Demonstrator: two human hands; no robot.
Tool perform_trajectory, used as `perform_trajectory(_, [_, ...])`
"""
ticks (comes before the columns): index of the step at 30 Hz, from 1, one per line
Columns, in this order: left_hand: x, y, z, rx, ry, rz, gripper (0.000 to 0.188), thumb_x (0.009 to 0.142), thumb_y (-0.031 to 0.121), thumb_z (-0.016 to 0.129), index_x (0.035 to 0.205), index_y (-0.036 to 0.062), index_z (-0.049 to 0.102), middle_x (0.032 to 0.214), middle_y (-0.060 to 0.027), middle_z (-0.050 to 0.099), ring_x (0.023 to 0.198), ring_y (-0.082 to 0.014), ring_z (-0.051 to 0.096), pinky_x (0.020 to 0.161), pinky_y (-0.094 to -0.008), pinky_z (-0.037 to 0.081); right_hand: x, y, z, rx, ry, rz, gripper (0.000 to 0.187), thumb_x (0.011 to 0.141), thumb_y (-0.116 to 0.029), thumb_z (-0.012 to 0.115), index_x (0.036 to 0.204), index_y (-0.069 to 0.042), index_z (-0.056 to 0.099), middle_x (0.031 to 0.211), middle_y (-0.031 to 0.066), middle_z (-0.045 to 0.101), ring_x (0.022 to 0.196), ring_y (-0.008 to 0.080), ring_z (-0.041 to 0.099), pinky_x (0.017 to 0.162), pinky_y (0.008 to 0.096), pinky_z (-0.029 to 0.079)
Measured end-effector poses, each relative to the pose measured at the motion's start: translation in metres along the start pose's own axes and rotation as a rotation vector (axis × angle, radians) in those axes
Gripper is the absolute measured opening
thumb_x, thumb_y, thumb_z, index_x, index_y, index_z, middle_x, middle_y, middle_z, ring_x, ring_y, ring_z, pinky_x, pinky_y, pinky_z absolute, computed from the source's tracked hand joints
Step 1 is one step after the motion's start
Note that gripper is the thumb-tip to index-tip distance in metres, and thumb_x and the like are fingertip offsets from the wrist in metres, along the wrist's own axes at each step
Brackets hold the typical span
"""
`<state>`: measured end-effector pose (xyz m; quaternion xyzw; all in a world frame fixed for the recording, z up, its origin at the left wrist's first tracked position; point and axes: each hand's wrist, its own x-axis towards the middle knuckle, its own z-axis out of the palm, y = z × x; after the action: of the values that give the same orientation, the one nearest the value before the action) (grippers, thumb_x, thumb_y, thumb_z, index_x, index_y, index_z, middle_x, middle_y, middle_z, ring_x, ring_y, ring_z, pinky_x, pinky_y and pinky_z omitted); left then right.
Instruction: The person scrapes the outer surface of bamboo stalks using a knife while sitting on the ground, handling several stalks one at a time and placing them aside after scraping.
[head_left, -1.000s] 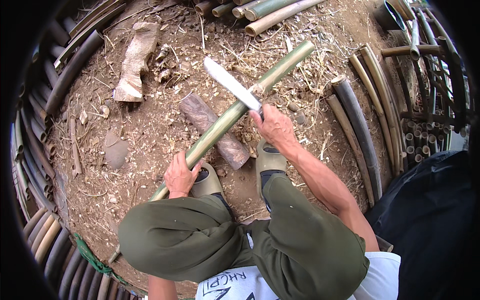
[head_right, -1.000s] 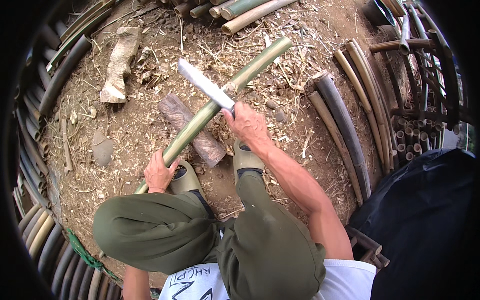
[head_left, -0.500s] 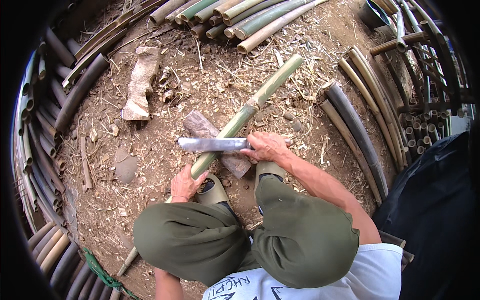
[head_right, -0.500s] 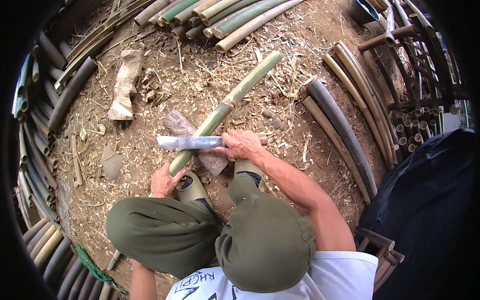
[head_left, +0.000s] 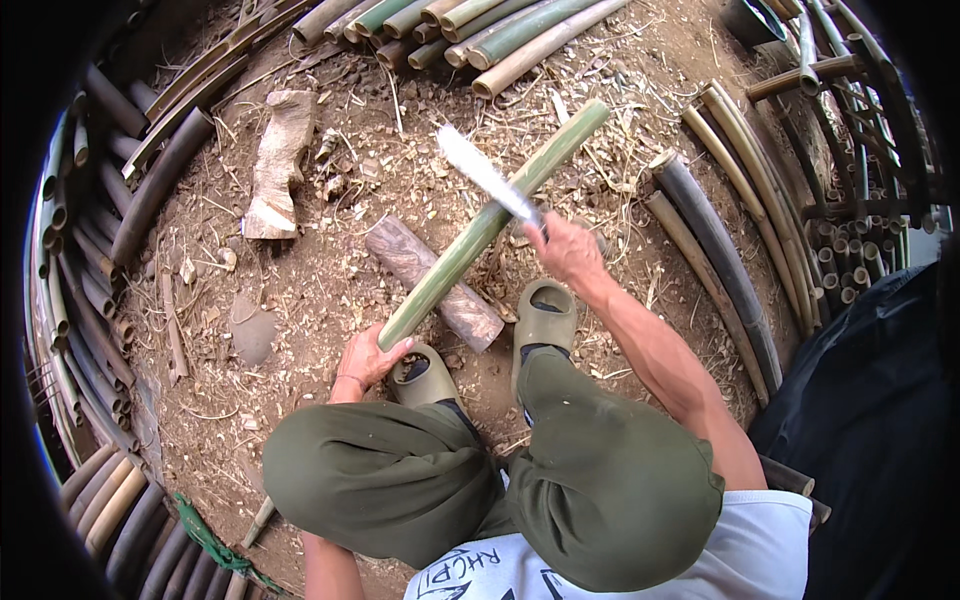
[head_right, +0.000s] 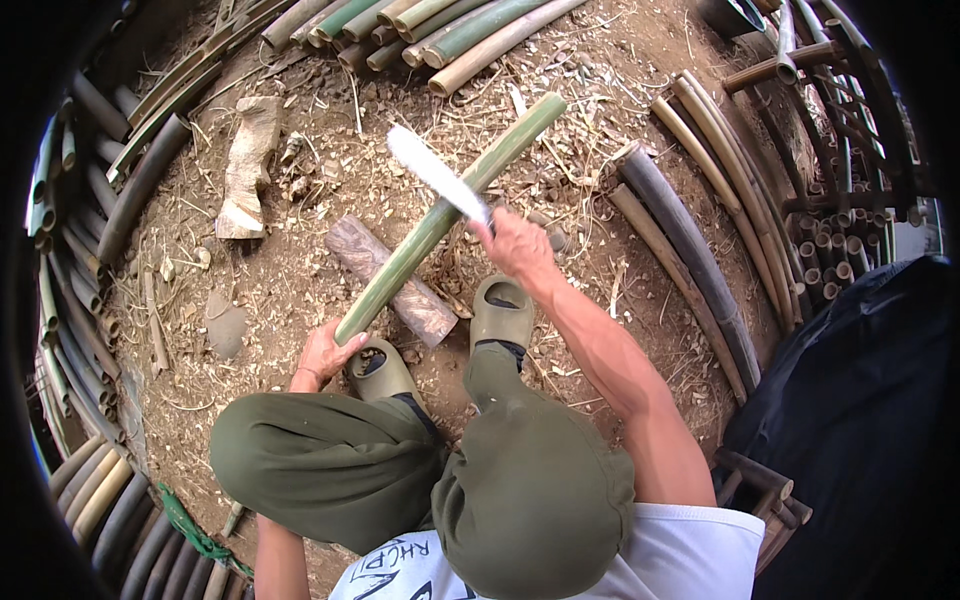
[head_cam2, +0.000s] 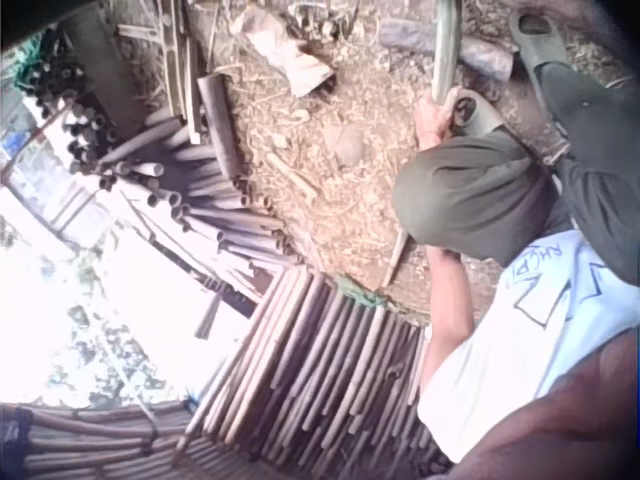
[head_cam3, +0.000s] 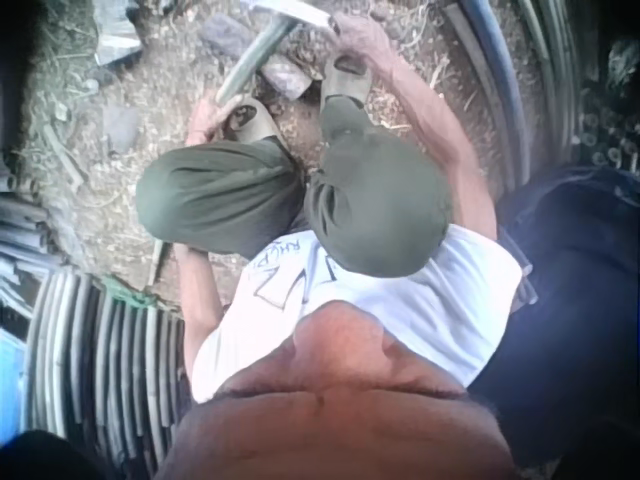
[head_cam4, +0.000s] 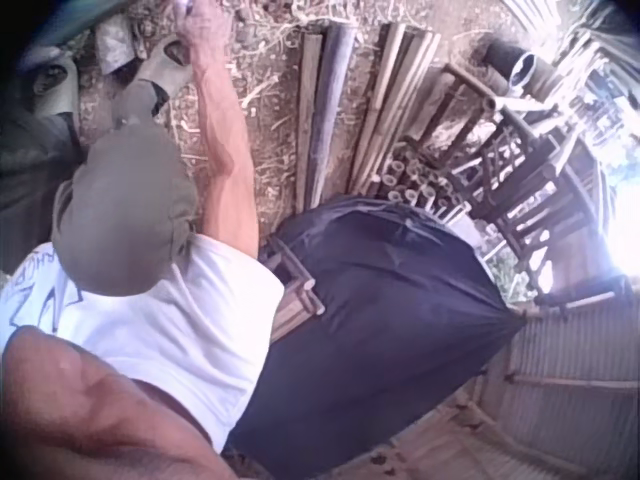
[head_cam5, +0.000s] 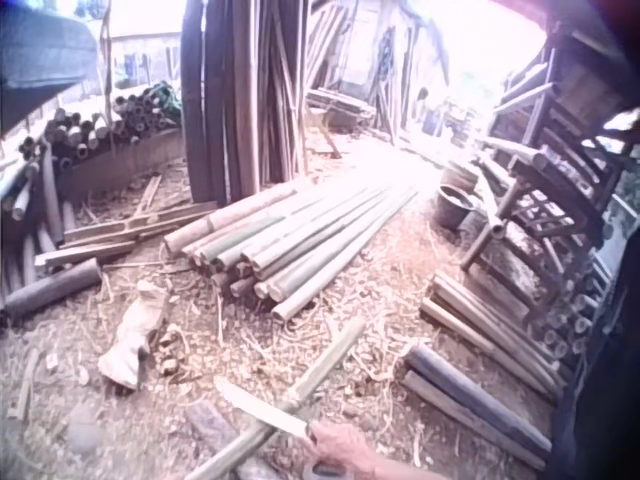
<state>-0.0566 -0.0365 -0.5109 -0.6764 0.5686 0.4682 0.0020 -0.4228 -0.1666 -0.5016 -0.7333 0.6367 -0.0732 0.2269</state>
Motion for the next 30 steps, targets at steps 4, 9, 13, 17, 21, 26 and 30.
perform_trajectory(4, [-0.007,0.012,0.019,0.140,0.374,0.100,0.063,0.077,0.058,0.076,0.111,0.0067,0.062,0.098,-0.0153,0.067,0.095,-0.0365,0.064,0.081,-0.0478,0.050,-0.014,0.018,0.008,-0.045,0.145,-0.073,0.052,0.100,-0.054,0.048,0.089,-0.005,0.059,0.066,0.0141,0.063,0.055,0.0301,0.063,0.052,0.0444,0.051])
perform_trajectory(9, [-0.044,-0.008,0.061,0.479,0.697,0.005,0.069,0.073,0.053,0.080,0.119,0.0063,0.058,0.100,-0.0132,0.062,0.094,-0.0343,0.061,0.083,-0.0455,0.049,-0.014,-0.007,0.004,-0.014,-0.098,-0.007,0.051,0.101,-0.053,0.046,0.084,-0.006,0.055,0.062,0.0122,0.060,0.052,0.0267,0.058,0.048,0.0416,0.049])
perform_trajectory(13, [-0.023,-0.002,0.044,0.361,0.545,0.002,0.058,0.075,0.059,0.077,0.098,0.0083,0.058,0.080,-0.0149,0.067,0.075,-0.0363,0.067,0.064,-0.0494,0.052,-0.015,0.021,0.012,-0.144,0.153,-0.184,0.051,0.101,-0.054,0.048,0.082,-0.006,0.054,0.064,0.0116,0.058,0.045,0.0226,0.052,0.043,0.0373,0.047])
perform_trajectory(17, [-0.026,0.001,0.033,0.379,0.437,-0.037,0.057,0.078,0.061,0.074,0.093,0.0080,0.057,0.071,-0.0191,0.068,0.069,-0.0392,0.069,0.060,-0.0502,0.053,-0.006,0.000,-0.003,0.070,-0.020,0.174,0.052,0.099,-0.054,0.050,0.082,-0.005,0.056,0.066,0.0106,0.059,0.044,0.0218,0.052,0.041,0.0382,0.047])
perform_trajectory(21, [-0.027,0.000,0.021,0.282,0.357,-0.014,0.064,0.077,0.063,0.073,0.103,0.0084,0.055,0.071,-0.0214,0.068,0.071,-0.0422,0.069,0.064,-0.0537,0.052,-0.018,0.013,0.009,-0.146,0.133,-0.325,0.051,0.099,-0.054,0.051,0.085,-0.005,0.056,0.064,0.0117,0.060,0.051,0.0266,0.061,0.047,0.0396,0.051])
perform_trajectory(26, [-0.018,-0.004,0.012,0.279,0.158,-0.084,0.069,0.077,0.066,0.072,0.110,0.0082,0.053,0.082,-0.0239,0.069,0.079,-0.0445,0.068,0.069,-0.0547,0.051,-0.006,0.013,-0.012,-0.056,-0.049,0.030,0.050,0.100,-0.052,0.050,0.087,-0.004,0.056,0.069,0.0150,0.064,0.054,0.0296,0.064,0.049,0.0427,0.052])
perform_trajectory(30, [-0.016,-0.014,0.009,0.106,0.170,0.013,0.067,0.077,0.065,0.073,0.105,0.0075,0.055,0.083,-0.0244,0.068,0.081,-0.0448,0.066,0.071,-0.0553,0.050,-0.014,0.025,0.001,-0.101,0.073,-0.092,0.050,0.099,-0.052,0.051,0.089,-0.004,0.056,0.072,0.0174,0.065,0.056,0.0324,0.065,0.051,0.0457,0.052])
